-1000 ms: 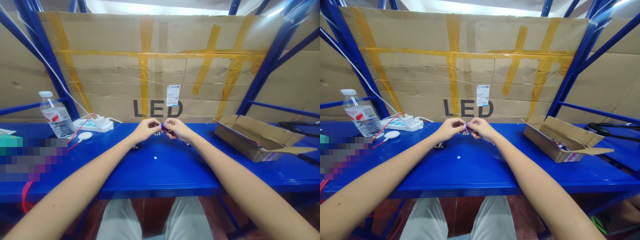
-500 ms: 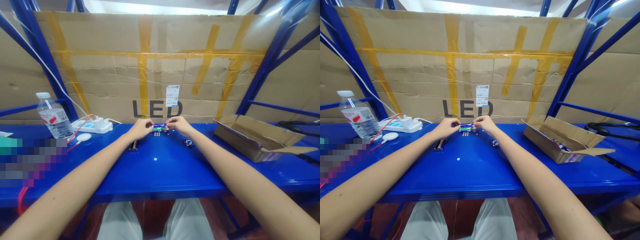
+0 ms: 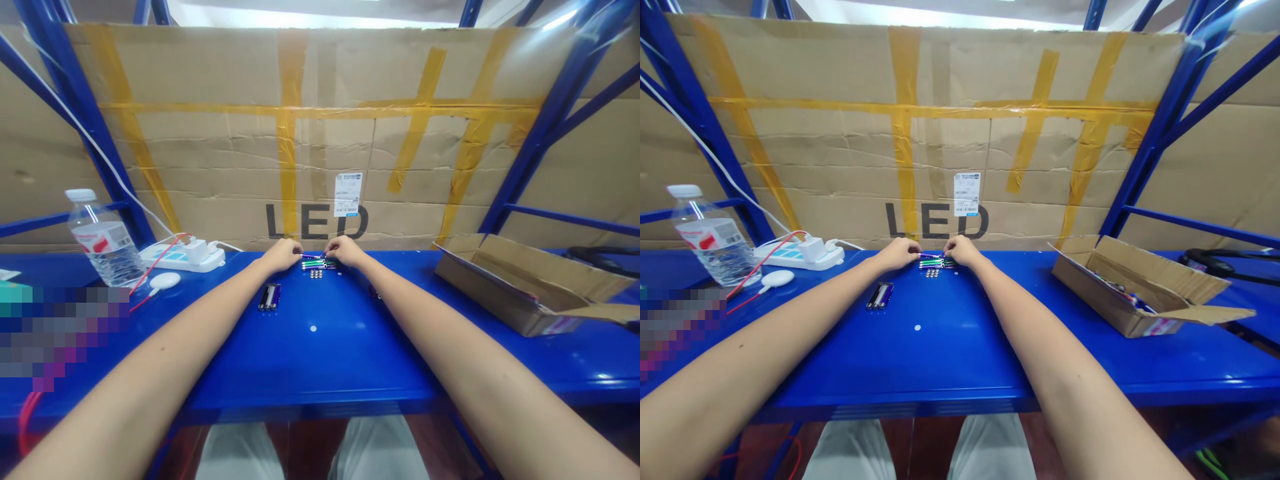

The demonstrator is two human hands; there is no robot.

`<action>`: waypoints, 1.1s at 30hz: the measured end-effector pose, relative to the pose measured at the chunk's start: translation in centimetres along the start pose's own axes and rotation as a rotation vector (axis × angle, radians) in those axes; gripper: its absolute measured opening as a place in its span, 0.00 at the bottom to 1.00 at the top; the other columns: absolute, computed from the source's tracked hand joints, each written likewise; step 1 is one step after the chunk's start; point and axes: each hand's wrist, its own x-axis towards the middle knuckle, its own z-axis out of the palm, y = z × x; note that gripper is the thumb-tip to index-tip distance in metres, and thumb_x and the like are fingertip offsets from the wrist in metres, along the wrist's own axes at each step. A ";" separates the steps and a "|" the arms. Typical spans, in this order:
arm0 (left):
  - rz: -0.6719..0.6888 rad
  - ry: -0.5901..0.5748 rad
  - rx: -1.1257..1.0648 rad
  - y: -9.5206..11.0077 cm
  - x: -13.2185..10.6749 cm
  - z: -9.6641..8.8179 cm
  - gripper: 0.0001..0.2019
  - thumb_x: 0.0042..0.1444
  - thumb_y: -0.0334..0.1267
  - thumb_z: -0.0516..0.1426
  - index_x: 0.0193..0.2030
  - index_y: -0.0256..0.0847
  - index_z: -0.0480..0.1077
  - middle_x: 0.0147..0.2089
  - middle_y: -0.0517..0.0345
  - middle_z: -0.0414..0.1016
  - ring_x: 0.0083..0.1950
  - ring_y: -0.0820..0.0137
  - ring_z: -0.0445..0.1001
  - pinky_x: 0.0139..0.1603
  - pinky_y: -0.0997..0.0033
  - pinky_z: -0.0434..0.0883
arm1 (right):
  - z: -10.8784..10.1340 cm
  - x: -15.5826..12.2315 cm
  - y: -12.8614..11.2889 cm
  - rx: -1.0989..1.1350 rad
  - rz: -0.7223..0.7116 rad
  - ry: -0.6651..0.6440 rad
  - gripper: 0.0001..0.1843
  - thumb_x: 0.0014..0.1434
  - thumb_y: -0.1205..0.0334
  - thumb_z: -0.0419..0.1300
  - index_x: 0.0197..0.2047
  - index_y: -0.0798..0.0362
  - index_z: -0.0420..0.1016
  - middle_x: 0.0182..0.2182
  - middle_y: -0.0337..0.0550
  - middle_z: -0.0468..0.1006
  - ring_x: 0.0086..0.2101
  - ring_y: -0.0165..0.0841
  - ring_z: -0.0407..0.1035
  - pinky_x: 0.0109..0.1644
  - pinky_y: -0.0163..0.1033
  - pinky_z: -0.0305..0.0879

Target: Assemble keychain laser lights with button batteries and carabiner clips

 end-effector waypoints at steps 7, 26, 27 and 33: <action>-0.009 -0.131 0.061 0.0 0.7 0.1 0.14 0.57 0.33 0.55 0.46 0.38 0.80 0.47 0.49 0.82 0.49 0.62 0.78 0.50 0.69 0.71 | 0.1 0.0 0.4 -0.069 -0.014 -0.071 0.06 0.57 0.72 0.63 0.36 0.57 0.83 0.37 0.47 0.84 0.38 0.34 0.76 0.45 0.35 0.69; -0.063 -0.155 0.038 0.9 1.0 0.0 0.29 0.47 0.22 0.51 0.57 0.38 0.75 0.55 0.46 0.79 0.54 0.62 0.76 0.53 0.69 0.70 | -1.2 -1.3 0.8 -0.108 -0.077 -0.111 0.14 0.59 0.78 0.57 0.41 0.57 0.82 0.45 0.49 0.83 0.45 0.36 0.75 0.52 0.38 0.68; -0.080 -0.140 0.022 0.8 0.7 -0.2 0.29 0.47 0.22 0.51 0.57 0.37 0.74 0.54 0.45 0.79 0.54 0.62 0.76 0.53 0.68 0.71 | -1.4 -1.5 0.9 -0.106 -0.089 -0.100 0.15 0.59 0.79 0.56 0.42 0.57 0.82 0.46 0.50 0.83 0.46 0.37 0.75 0.53 0.39 0.67; -0.037 -0.188 -0.013 0.0 -3.0 -3.5 0.18 0.50 0.30 0.54 0.47 0.39 0.78 0.50 0.50 0.81 0.50 0.64 0.76 0.49 0.72 0.69 | -3.5 -3.6 1.6 -0.123 -0.094 -0.004 0.16 0.61 0.77 0.53 0.44 0.58 0.81 0.47 0.54 0.82 0.48 0.41 0.74 0.54 0.44 0.67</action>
